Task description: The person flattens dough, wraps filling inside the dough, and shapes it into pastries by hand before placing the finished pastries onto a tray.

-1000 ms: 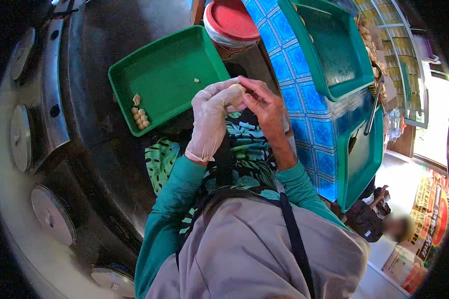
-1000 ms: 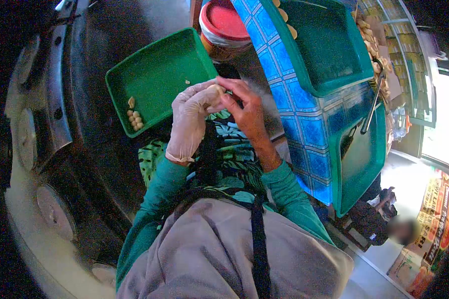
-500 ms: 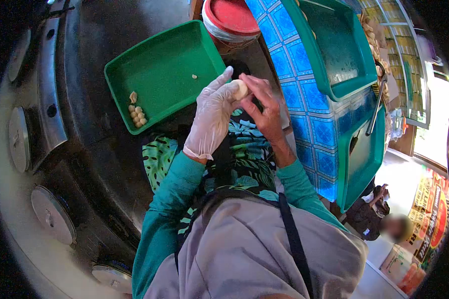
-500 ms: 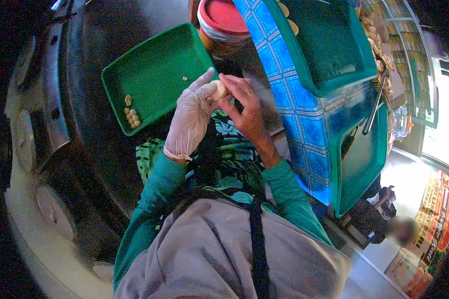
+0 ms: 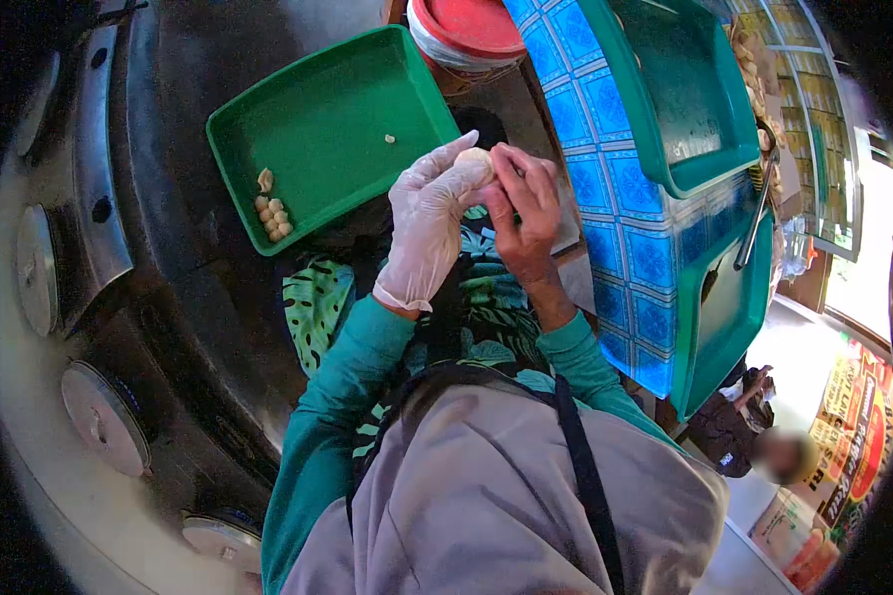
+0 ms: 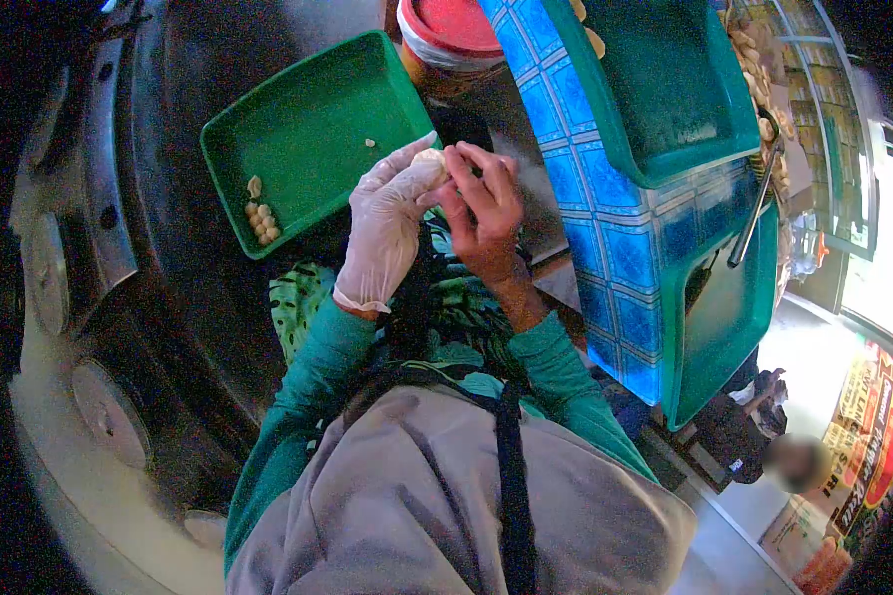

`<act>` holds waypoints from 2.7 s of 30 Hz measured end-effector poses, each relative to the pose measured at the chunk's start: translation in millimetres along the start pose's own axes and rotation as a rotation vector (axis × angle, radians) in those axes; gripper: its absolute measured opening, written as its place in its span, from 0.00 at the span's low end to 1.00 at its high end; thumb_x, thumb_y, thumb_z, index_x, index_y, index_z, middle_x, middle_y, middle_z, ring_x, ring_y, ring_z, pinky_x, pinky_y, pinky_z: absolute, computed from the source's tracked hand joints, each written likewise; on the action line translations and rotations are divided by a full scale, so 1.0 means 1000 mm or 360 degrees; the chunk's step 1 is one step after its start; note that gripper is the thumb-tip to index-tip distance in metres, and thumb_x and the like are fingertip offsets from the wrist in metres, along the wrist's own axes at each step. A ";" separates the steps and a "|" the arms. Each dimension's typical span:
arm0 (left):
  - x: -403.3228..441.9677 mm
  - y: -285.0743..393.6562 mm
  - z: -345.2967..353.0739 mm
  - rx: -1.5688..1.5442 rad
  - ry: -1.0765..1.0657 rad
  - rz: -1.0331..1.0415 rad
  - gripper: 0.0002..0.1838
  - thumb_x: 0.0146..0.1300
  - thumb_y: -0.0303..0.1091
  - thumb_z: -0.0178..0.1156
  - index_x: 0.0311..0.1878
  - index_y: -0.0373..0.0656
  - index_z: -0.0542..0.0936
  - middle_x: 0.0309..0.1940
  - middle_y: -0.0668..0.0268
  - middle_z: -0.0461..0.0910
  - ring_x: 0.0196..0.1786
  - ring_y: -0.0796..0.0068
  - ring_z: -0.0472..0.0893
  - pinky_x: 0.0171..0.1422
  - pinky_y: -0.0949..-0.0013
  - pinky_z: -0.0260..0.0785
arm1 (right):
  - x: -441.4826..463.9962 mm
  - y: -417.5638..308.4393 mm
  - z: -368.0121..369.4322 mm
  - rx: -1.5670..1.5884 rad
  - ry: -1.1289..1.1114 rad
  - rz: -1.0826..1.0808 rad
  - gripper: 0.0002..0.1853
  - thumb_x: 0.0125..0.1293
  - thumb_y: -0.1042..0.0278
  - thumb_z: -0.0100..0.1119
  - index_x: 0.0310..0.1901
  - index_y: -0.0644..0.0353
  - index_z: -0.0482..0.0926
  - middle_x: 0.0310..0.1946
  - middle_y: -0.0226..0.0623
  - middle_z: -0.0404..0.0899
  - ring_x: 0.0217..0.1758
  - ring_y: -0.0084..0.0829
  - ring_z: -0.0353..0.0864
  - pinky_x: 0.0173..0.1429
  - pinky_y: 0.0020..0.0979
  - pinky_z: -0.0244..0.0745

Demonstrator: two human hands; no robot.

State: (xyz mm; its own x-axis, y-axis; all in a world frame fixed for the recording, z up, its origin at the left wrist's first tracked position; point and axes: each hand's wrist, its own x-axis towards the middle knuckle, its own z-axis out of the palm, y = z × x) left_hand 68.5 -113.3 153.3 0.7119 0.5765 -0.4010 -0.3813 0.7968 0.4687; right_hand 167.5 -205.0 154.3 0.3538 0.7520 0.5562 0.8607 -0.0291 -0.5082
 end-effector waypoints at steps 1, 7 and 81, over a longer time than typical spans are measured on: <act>0.001 -0.002 0.000 0.0066 0.0032 0.0067 0.16 0.66 0.26 0.61 0.55 0.33 0.77 0.46 0.60 0.82 0.45 0.72 0.83 0.49 0.73 0.78 | -0.001 0.002 0.003 -0.0146 0.0041 -0.0109 0.18 0.65 0.69 0.59 0.55 0.66 0.80 0.52 0.49 0.77 0.49 0.47 0.77 0.53 0.43 0.72; 0.000 0.004 -0.003 -0.0024 -0.0054 -0.0097 0.16 0.67 0.28 0.61 0.55 0.33 0.77 0.46 0.62 0.82 0.46 0.76 0.82 0.49 0.73 0.76 | -0.008 0.007 0.008 0.0214 0.0030 0.0194 0.18 0.62 0.70 0.63 0.54 0.65 0.81 0.51 0.45 0.80 0.52 0.42 0.78 0.57 0.39 0.73; 0.012 0.005 0.001 -0.0459 -0.0185 0.0005 0.35 0.74 0.61 0.41 0.71 0.42 0.64 0.60 0.64 0.74 0.61 0.69 0.74 0.69 0.61 0.66 | 0.032 -0.031 0.045 0.1395 -0.0020 0.0432 0.47 0.72 0.33 0.37 0.77 0.67 0.44 0.75 0.54 0.53 0.78 0.43 0.53 0.78 0.41 0.46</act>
State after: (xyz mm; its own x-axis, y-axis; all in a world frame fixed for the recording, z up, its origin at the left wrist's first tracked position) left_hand 76.1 -102.3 151.7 0.7668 0.5679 -0.2991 -0.5237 0.8230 0.2202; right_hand 135.2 -150.6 158.4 0.4948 0.7996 0.3403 0.1611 0.3004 -0.9401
